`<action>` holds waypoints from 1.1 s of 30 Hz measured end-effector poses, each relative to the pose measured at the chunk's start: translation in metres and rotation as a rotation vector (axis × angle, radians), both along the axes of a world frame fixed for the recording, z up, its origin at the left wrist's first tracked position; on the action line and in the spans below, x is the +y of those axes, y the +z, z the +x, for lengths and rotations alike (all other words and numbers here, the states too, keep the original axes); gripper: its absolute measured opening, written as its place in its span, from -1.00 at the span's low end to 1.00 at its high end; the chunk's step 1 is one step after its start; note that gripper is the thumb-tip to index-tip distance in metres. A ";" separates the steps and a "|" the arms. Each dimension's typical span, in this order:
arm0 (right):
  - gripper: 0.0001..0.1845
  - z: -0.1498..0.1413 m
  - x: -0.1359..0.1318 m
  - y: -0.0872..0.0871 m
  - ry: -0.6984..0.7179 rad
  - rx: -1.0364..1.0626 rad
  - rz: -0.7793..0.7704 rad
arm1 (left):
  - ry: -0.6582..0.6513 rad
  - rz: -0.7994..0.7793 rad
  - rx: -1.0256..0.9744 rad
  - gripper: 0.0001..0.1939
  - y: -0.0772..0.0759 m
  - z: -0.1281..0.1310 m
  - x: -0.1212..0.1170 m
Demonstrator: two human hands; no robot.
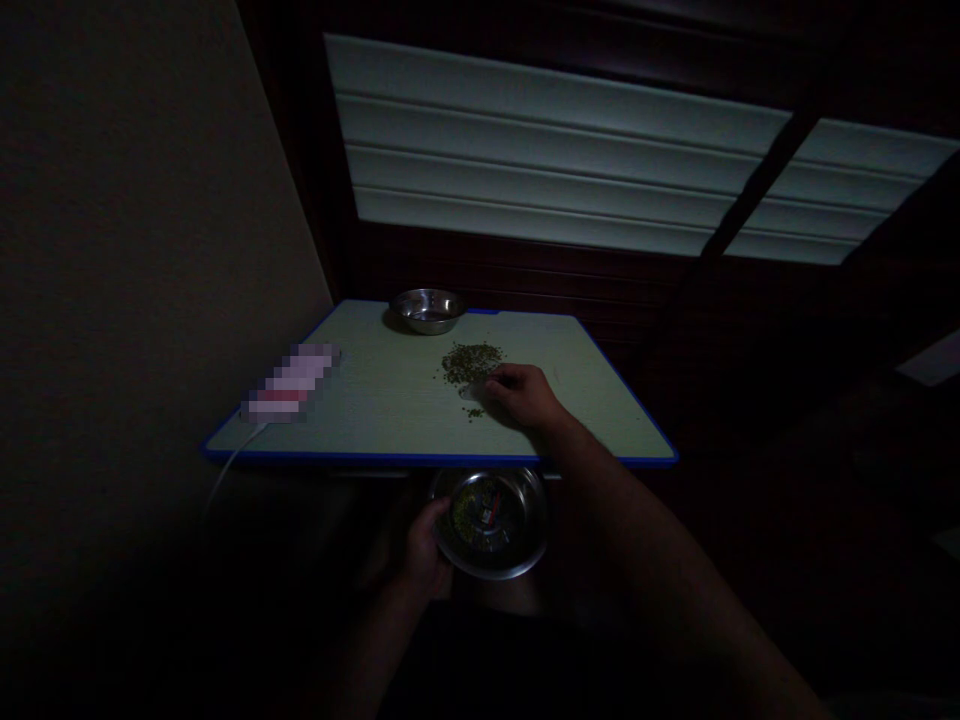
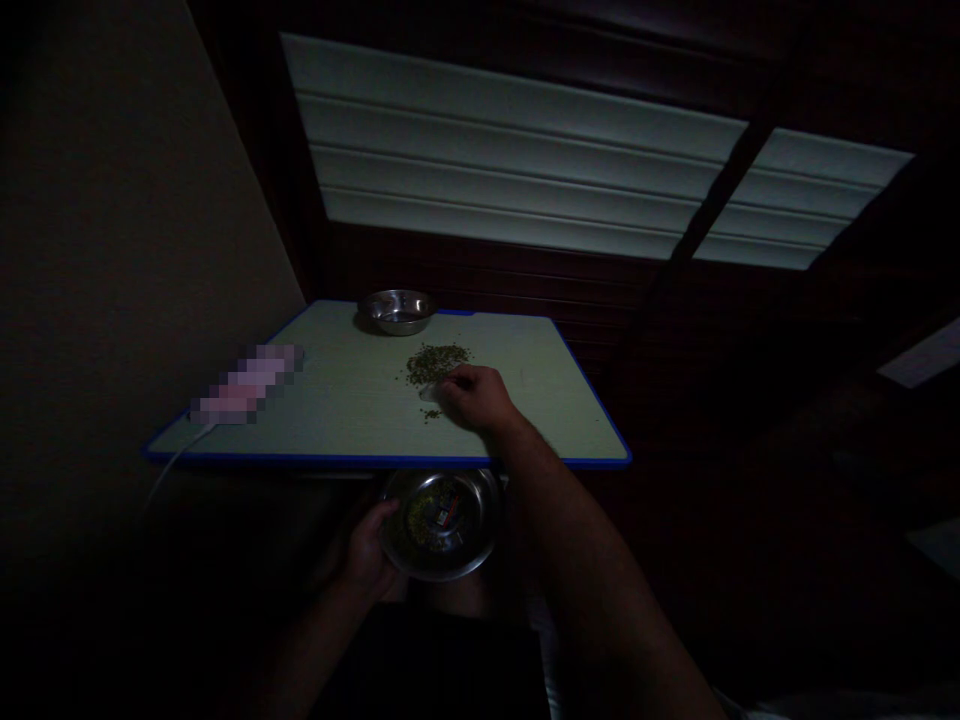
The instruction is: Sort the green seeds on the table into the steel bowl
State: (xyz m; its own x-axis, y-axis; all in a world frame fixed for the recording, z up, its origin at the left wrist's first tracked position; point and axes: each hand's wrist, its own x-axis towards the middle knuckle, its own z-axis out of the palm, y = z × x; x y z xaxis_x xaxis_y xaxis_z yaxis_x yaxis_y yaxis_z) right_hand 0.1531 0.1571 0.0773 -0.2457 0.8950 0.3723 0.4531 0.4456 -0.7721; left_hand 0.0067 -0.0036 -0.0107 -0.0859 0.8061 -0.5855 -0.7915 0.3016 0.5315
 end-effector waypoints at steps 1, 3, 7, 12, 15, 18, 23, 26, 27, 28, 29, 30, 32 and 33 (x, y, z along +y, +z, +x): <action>-0.84 0.000 0.001 -0.001 0.000 -0.014 0.002 | -0.003 0.005 0.002 -0.89 -0.001 0.000 0.000; -0.83 0.001 0.002 -0.002 -0.016 -0.046 0.014 | -0.002 0.026 -0.002 -0.85 -0.002 -0.001 0.000; -0.83 0.001 0.004 -0.001 -0.095 -0.108 0.059 | 0.004 0.034 -0.020 -0.81 0.000 -0.001 -0.001; -0.82 0.000 0.002 0.000 -0.168 -0.126 0.086 | 0.007 -0.027 -0.029 -0.89 0.007 0.002 -0.001; -0.82 0.000 0.002 -0.001 -0.135 -0.142 0.113 | 0.020 -0.020 0.008 -0.91 0.006 0.001 -0.001; -0.82 0.000 0.004 -0.003 -0.065 -0.149 0.146 | 0.012 0.011 0.017 -0.90 0.002 -0.001 0.000; -0.82 0.001 0.004 -0.004 -0.028 -0.168 0.193 | 0.014 0.023 0.015 -0.90 -0.002 -0.001 0.001; -0.83 0.001 0.003 -0.002 -0.008 -0.175 0.213 | 0.021 0.019 0.005 -0.90 0.000 -0.001 0.001; -0.83 0.001 0.002 -0.002 -0.002 -0.176 0.215 | 0.018 0.012 0.000 -0.90 0.001 0.000 0.001; -0.83 0.000 0.002 -0.001 -0.001 -0.177 0.214 | 0.014 0.005 -0.006 -0.90 0.004 0.000 0.000; -0.83 0.000 0.002 -0.001 -0.002 -0.176 0.213 | 0.014 -0.013 -0.013 -0.90 0.006 0.001 0.000; -0.83 0.000 0.002 -0.001 -0.008 -0.173 0.212 | 0.012 -0.022 -0.020 -0.89 0.008 0.002 -0.001; -0.84 0.000 0.002 -0.001 -0.020 -0.169 0.214 | 0.019 -0.044 -0.026 -0.89 0.013 0.003 -0.001; -0.85 0.001 0.002 -0.001 -0.019 -0.170 0.218 | 0.020 -0.046 -0.027 -0.89 0.014 0.003 -0.002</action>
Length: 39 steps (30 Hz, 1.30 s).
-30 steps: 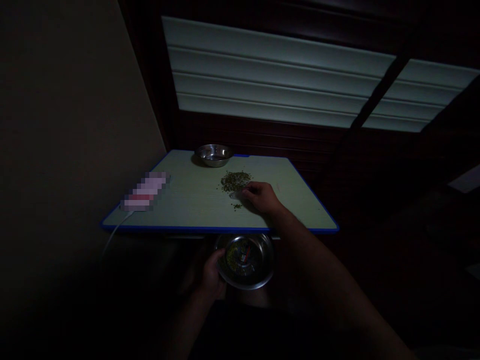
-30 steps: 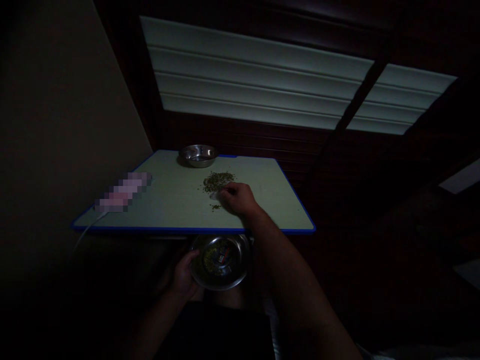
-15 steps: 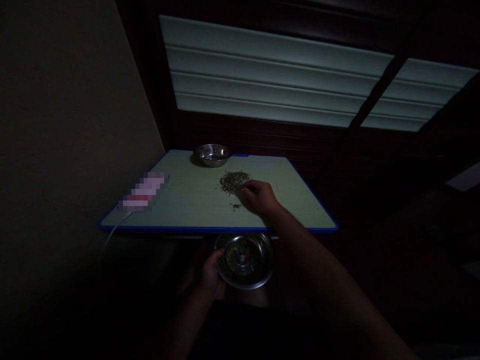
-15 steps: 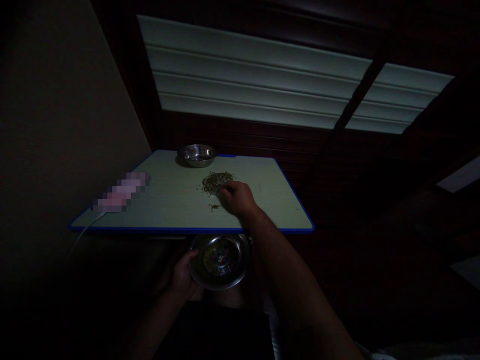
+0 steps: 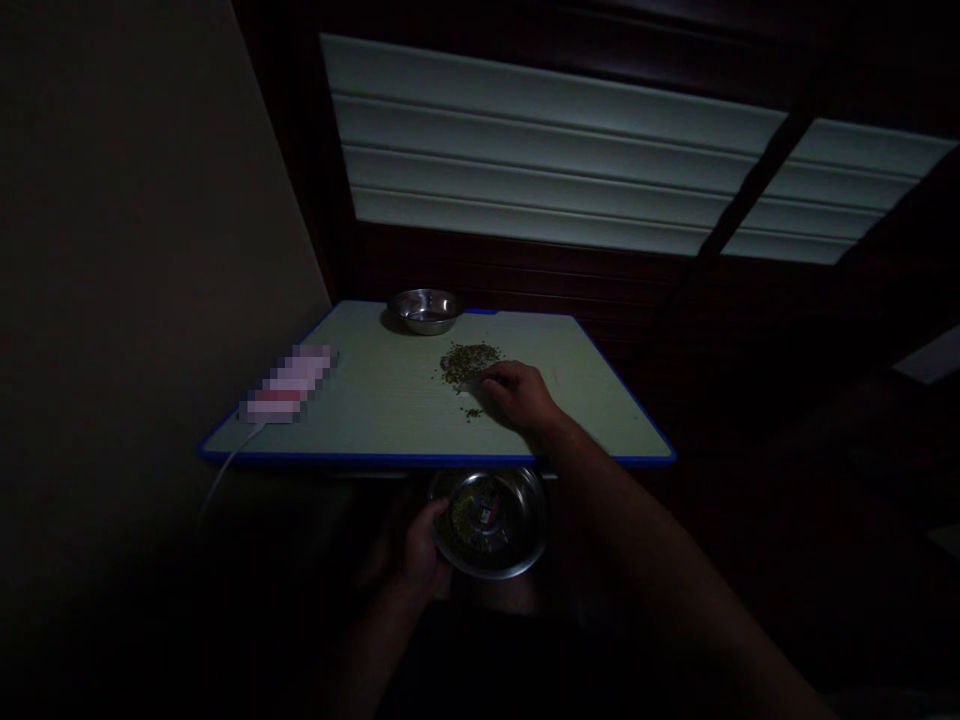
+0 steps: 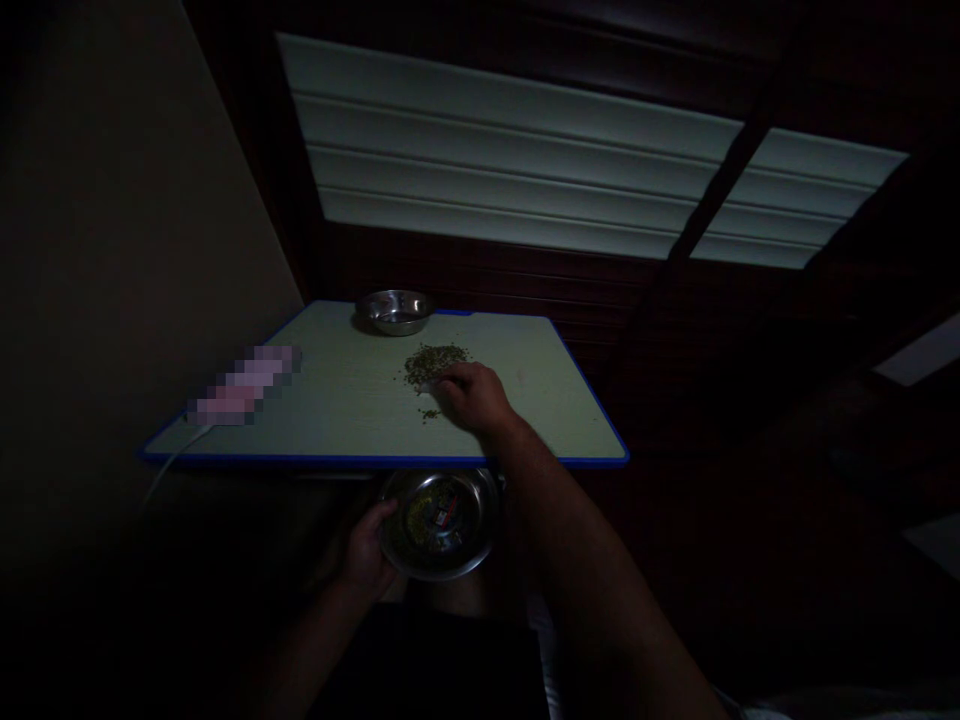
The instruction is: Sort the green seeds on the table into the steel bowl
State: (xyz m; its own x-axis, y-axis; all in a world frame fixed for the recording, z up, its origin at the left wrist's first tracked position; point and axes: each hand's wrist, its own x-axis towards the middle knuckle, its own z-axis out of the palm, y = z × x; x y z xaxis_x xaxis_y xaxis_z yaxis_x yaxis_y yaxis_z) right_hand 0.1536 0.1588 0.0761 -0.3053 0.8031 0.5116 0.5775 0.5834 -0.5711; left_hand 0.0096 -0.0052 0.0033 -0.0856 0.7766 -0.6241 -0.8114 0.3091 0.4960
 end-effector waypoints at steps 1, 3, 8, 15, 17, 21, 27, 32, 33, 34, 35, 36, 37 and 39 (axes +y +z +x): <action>-0.85 0.000 0.000 0.000 0.007 -0.004 0.005 | 0.003 0.003 0.001 -0.89 0.000 0.000 0.000; -0.85 0.000 0.000 0.000 0.023 -0.010 0.009 | 0.002 0.022 0.006 -0.90 -0.001 0.000 0.000; -0.85 0.001 0.000 0.002 0.041 0.009 -0.027 | -0.010 0.090 0.048 -0.90 -0.012 -0.003 0.002; -0.85 0.000 -0.003 0.006 0.078 -0.003 -0.066 | -0.020 0.051 0.044 -0.88 -0.010 -0.004 0.001; -0.86 0.000 -0.003 0.006 0.101 -0.002 -0.079 | -0.021 0.038 0.034 -0.88 -0.009 -0.003 0.001; -0.86 0.001 -0.002 0.004 0.098 0.045 -0.091 | -0.015 0.068 0.019 -0.85 -0.013 -0.004 0.002; -0.83 0.002 0.001 0.000 0.167 0.048 -0.109 | -0.023 0.084 0.025 -0.84 -0.017 -0.004 0.003; -0.83 0.002 0.002 -0.004 0.224 0.076 -0.116 | 0.000 0.070 0.025 -0.85 -0.015 -0.004 0.002; -0.83 0.003 0.002 -0.004 0.236 0.086 -0.123 | 0.000 0.071 0.027 -0.85 -0.014 -0.004 0.002; -0.83 0.003 0.002 -0.004 0.249 0.095 -0.133 | -0.001 0.070 0.029 -0.85 -0.014 -0.004 0.002; -0.83 0.003 0.002 -0.004 0.264 0.106 -0.147 | -0.001 0.068 0.029 -0.86 -0.013 -0.004 0.002; -0.83 0.004 0.001 -0.004 0.280 0.120 -0.164 | 0.001 0.068 0.028 -0.86 -0.013 -0.004 0.002; -0.83 0.004 0.001 -0.003 0.298 0.134 -0.184 | 0.005 0.073 0.024 -0.87 -0.013 -0.005 0.002; -0.82 0.004 0.000 -0.003 0.328 0.163 -0.221 | 0.012 0.089 0.017 -0.87 -0.013 -0.006 0.002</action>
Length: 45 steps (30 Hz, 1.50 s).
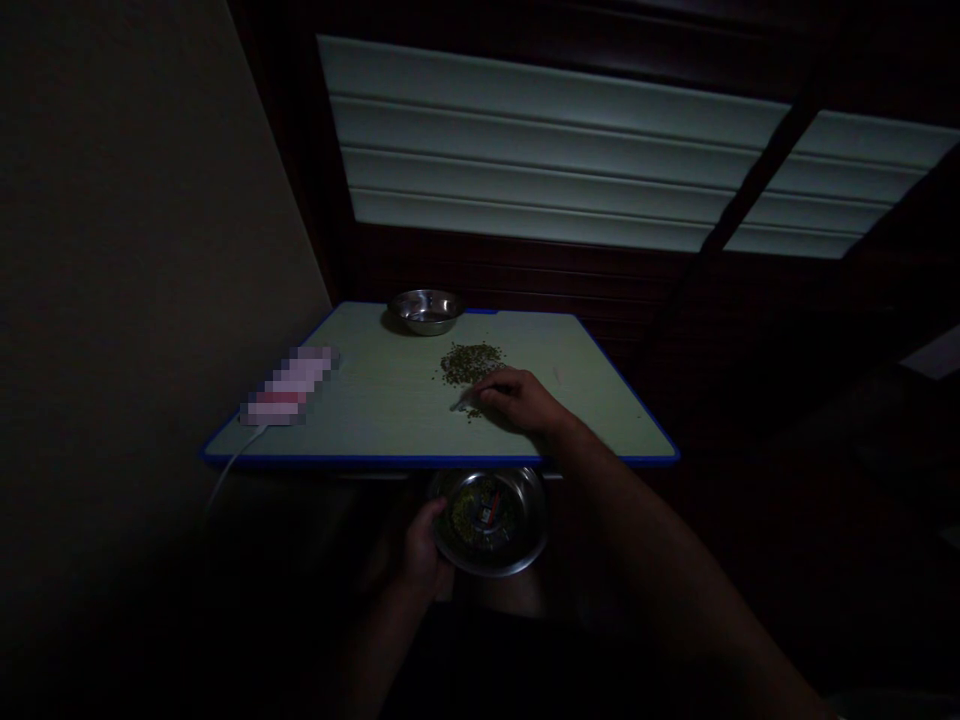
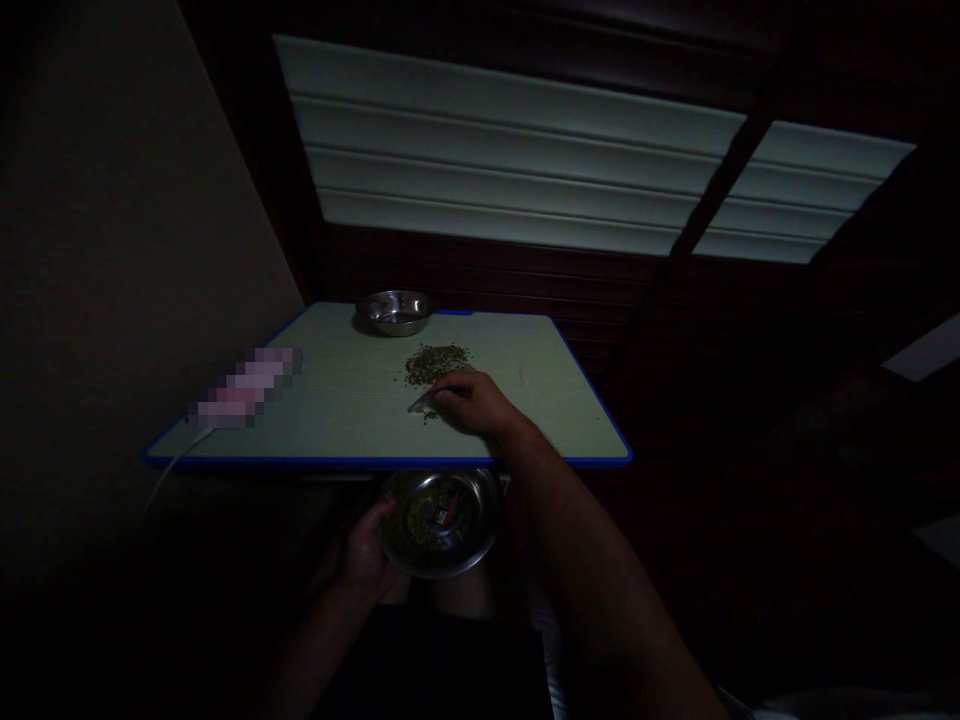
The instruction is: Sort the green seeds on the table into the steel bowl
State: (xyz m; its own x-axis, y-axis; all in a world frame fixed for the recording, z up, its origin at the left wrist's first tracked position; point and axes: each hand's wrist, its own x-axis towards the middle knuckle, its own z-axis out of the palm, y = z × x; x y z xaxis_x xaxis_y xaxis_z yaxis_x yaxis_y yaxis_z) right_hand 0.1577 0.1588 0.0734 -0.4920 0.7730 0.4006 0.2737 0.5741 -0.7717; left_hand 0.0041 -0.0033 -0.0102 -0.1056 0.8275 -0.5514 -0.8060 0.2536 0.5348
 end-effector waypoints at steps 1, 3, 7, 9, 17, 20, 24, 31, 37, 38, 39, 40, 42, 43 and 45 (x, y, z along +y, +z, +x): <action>-0.82 0.000 0.000 0.000 0.011 0.012 -0.020 | 0.004 0.006 -0.003 -0.86 -0.001 0.000 0.000; -0.82 0.000 -0.001 0.002 0.020 0.026 -0.056 | 0.015 0.007 -0.006 -0.85 -0.004 -0.001 0.001; -0.81 0.001 -0.006 0.006 0.007 0.025 -0.134 | 0.024 0.019 -0.022 -0.83 -0.010 -0.002 0.001; -0.81 0.000 -0.009 0.009 0.008 0.029 -0.177 | 0.026 0.026 -0.033 -0.83 -0.011 -0.002 0.002; -0.78 0.005 -0.012 0.016 -0.182 0.140 -0.297 | 0.007 0.016 -0.007 -0.85 -0.005 -0.003 0.003; -0.72 0.014 -0.006 0.020 -0.316 0.145 -0.361 | 0.014 0.014 0.021 -0.86 -0.001 -0.003 0.004; -0.76 0.019 -0.001 0.022 -0.427 -0.025 -0.393 | 0.066 0.036 0.030 -0.86 -0.001 -0.004 0.007; -0.82 -0.002 -0.007 0.018 -0.375 -0.146 -0.328 | 0.113 0.059 0.006 -0.78 -0.006 -0.007 0.006; -0.82 -0.011 -0.012 0.014 -0.273 -0.132 -0.343 | 0.141 0.130 -0.018 -0.76 -0.007 -0.010 0.005; -0.83 -0.011 -0.014 0.014 -0.254 -0.135 -0.341 | 0.144 0.139 -0.023 -0.77 -0.007 -0.010 0.005; -0.83 -0.011 -0.015 0.015 -0.235 -0.142 -0.334 | 0.143 0.144 -0.027 -0.77 -0.007 -0.010 0.005; -0.83 -0.011 -0.017 0.015 -0.216 -0.155 -0.329 | 0.140 0.147 -0.028 -0.76 -0.007 -0.010 0.005; -0.82 -0.011 -0.021 0.018 -0.189 -0.187 -0.331 | 0.134 0.147 -0.021 -0.75 -0.008 -0.009 0.004; -0.82 -0.011 -0.023 0.019 -0.177 -0.201 -0.337 | 0.133 0.144 -0.014 -0.76 -0.007 -0.009 0.004; -0.82 -0.012 -0.028 0.022 -0.147 -0.212 -0.348 | 0.135 0.138 -0.010 -0.77 -0.007 -0.009 0.004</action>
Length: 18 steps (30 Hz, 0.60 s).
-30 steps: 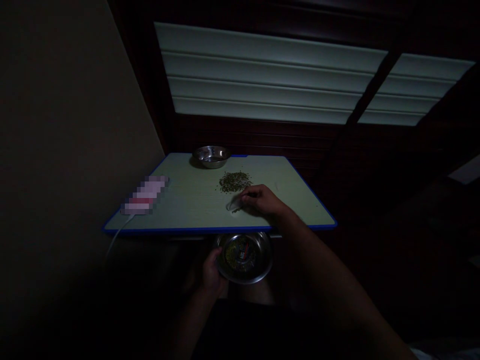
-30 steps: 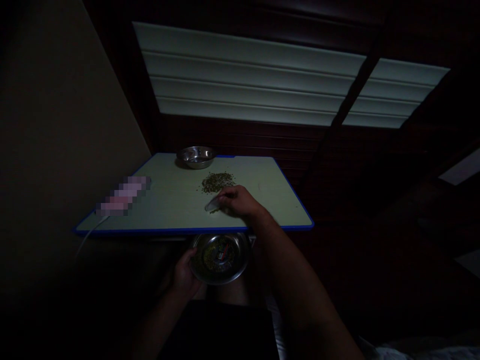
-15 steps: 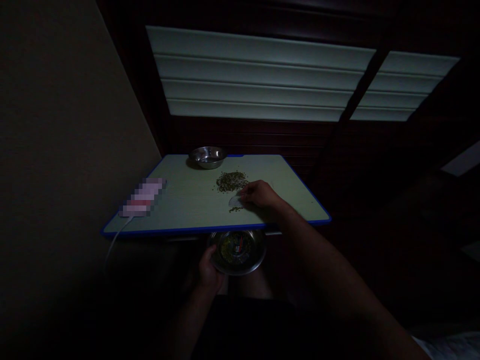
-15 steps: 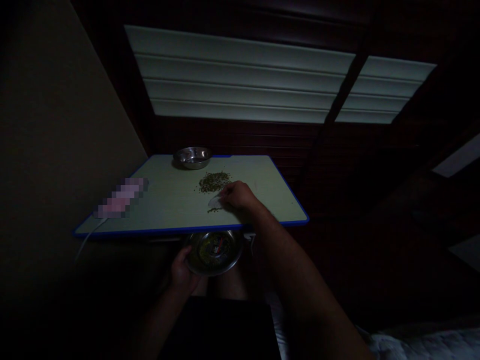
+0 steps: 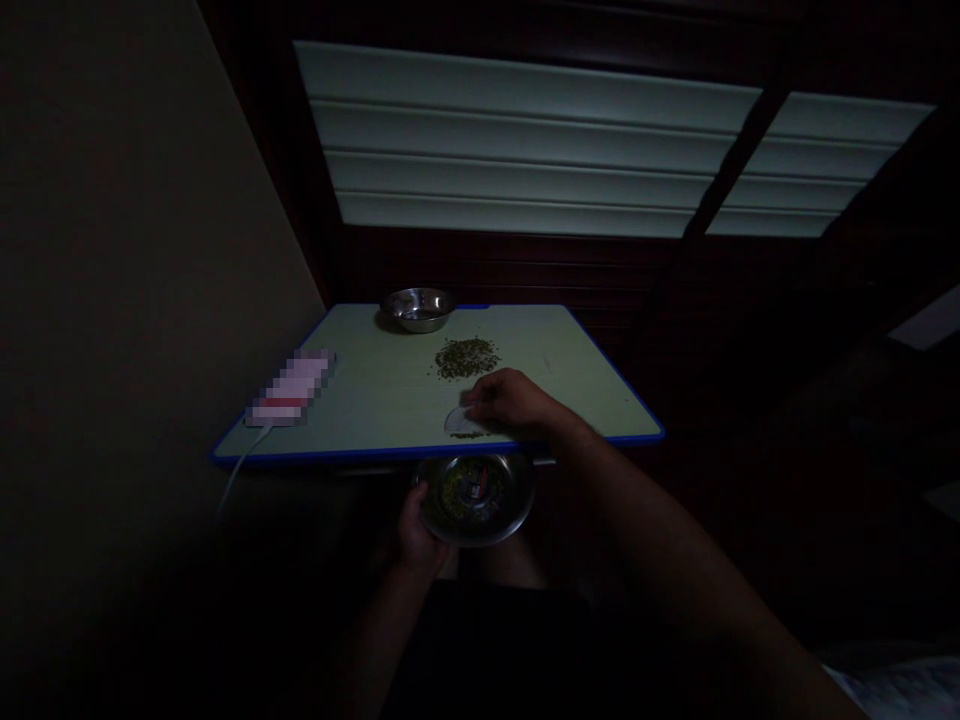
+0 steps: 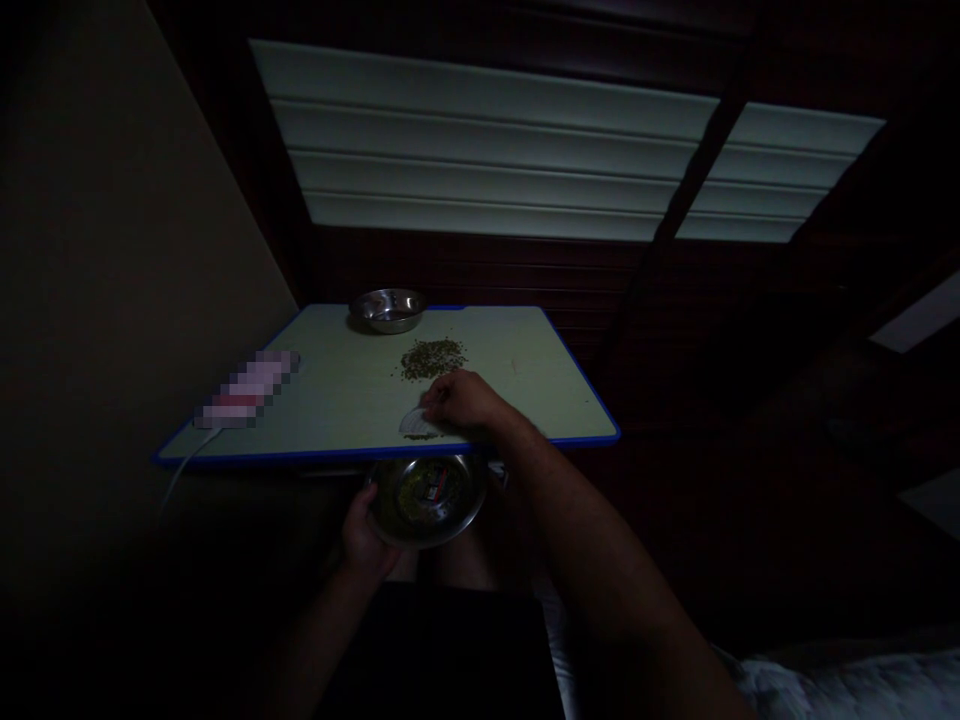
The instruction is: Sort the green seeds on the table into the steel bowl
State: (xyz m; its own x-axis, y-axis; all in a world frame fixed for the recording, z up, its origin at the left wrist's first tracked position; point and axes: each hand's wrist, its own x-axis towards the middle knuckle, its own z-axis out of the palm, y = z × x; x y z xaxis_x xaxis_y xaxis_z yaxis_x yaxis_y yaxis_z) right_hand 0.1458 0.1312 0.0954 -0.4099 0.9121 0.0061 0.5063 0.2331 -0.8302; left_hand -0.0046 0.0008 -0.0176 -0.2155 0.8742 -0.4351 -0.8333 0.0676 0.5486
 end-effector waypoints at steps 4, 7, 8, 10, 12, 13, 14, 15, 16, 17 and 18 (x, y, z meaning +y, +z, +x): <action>-0.84 0.000 -0.009 0.004 0.057 0.044 -0.019 | -0.009 0.013 -0.025 -0.77 0.000 -0.001 0.000; -0.83 0.000 -0.014 0.005 0.072 0.069 -0.029 | -0.014 0.028 -0.022 -0.75 0.000 -0.002 0.000; -0.82 0.001 -0.016 0.006 0.073 0.079 -0.032 | -0.011 0.035 -0.017 -0.75 0.001 -0.002 0.000; -0.81 0.002 -0.017 0.006 0.068 0.099 -0.042 | -0.010 0.049 -0.009 -0.74 0.001 -0.001 0.000; -0.82 0.003 -0.019 0.007 0.057 0.118 -0.064 | -0.012 0.055 -0.002 -0.73 0.000 -0.001 0.000; -0.82 0.003 -0.020 0.007 0.049 0.123 -0.075 | -0.013 0.059 0.002 -0.73 0.000 -0.001 0.000; -0.81 0.003 -0.020 0.007 0.039 0.125 -0.086 | -0.013 0.062 0.005 -0.72 0.000 -0.001 0.000; -0.81 0.004 -0.020 0.007 0.030 0.123 -0.097 | -0.011 0.065 0.008 -0.72 0.000 0.000 0.000; -0.81 0.004 -0.021 0.007 0.021 0.119 -0.105 | -0.007 0.068 0.012 -0.72 0.000 0.000 0.000; -0.80 0.004 -0.021 0.007 0.014 0.115 -0.109 | -0.004 0.068 0.015 -0.72 0.000 0.000 0.001; -0.80 0.004 -0.021 0.006 0.011 0.113 -0.110 | 0.000 0.064 0.016 -0.73 0.001 0.000 0.001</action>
